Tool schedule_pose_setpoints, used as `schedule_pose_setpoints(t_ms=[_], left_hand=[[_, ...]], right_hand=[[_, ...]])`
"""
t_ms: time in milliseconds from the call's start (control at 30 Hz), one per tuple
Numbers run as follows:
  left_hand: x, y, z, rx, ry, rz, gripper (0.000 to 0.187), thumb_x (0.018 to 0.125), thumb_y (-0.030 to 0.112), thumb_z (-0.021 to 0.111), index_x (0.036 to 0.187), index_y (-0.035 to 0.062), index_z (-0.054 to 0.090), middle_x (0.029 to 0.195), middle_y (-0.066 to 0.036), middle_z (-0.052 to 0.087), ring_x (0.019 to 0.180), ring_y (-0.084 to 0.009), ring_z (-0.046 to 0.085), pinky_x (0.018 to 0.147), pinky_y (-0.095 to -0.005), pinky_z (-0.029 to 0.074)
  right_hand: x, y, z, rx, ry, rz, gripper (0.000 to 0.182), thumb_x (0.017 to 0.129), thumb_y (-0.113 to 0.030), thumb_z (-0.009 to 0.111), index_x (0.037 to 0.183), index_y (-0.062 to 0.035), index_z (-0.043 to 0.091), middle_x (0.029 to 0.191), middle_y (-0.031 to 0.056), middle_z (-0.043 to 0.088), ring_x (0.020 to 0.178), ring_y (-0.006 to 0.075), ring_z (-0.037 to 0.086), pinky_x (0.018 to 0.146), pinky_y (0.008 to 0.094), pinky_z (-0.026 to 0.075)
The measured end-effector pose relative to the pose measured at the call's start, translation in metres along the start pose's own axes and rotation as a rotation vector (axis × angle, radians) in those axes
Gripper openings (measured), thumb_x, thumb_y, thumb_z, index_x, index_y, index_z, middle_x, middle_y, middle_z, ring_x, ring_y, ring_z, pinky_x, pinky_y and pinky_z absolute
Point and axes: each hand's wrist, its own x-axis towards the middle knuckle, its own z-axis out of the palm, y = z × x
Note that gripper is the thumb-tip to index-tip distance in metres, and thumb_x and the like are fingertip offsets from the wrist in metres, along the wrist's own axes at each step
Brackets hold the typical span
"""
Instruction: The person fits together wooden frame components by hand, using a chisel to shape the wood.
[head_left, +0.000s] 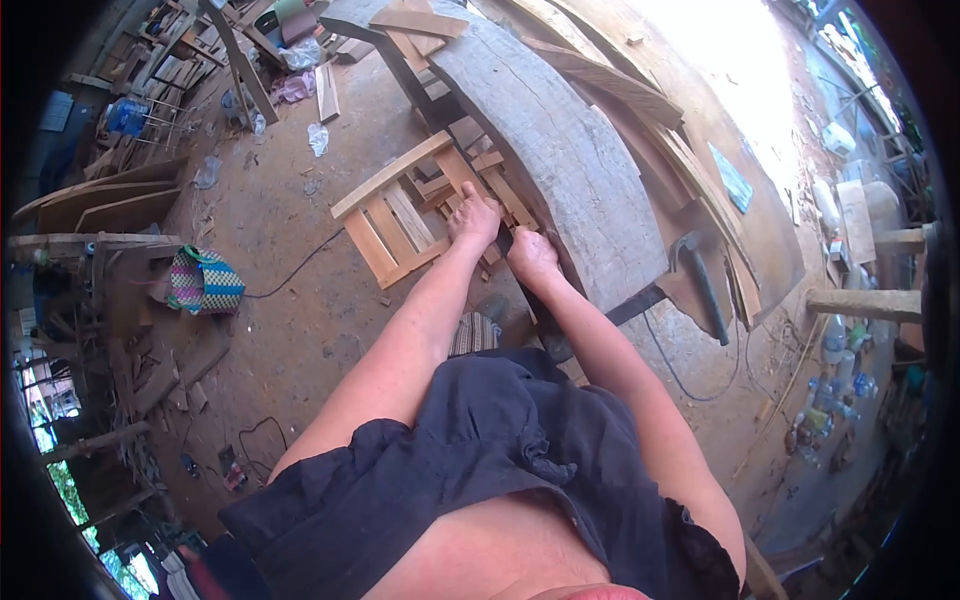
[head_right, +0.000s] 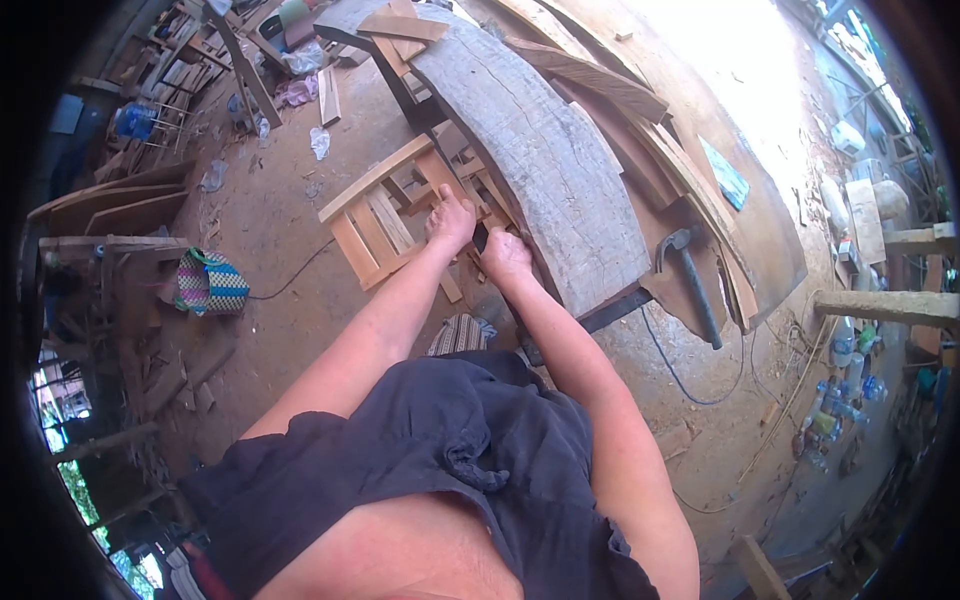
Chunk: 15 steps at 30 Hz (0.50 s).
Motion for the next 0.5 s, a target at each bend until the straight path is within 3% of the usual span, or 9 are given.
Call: schedule_pose_setpoints(t_ms=[100,500], left_hand=[[0.001,0.001,0.001,0.013,0.037,0.051,0.04,0.087,0.032,0.039,0.111,0.0019,0.028,0.095,-0.027,0.062,0.091,-0.0397,0.061,0.083,-0.046,0.047],[0.004,-0.005,0.0,-0.021,0.015,0.057,0.045,0.085,0.031,0.04,0.117,0.0008,0.03,0.096,-0.027,0.061,0.092,-0.0396,0.061,0.083,-0.0472,0.047]], right_hand=[[0.001,0.001,0.001,0.063,-0.019,0.021,0.019,0.077,-0.009,0.05,0.09,0.0009,0.06,0.09,0.0252,0.063,0.087,0.0383,0.063,0.078,0.0467,0.05],[-0.014,0.003,-0.007,0.001,0.007,-0.026,0.018,0.079,-0.009,0.047,0.09,0.0013,0.057,0.087,0.0249,0.063,0.085,0.038,0.063,0.075,0.0458,0.051]])
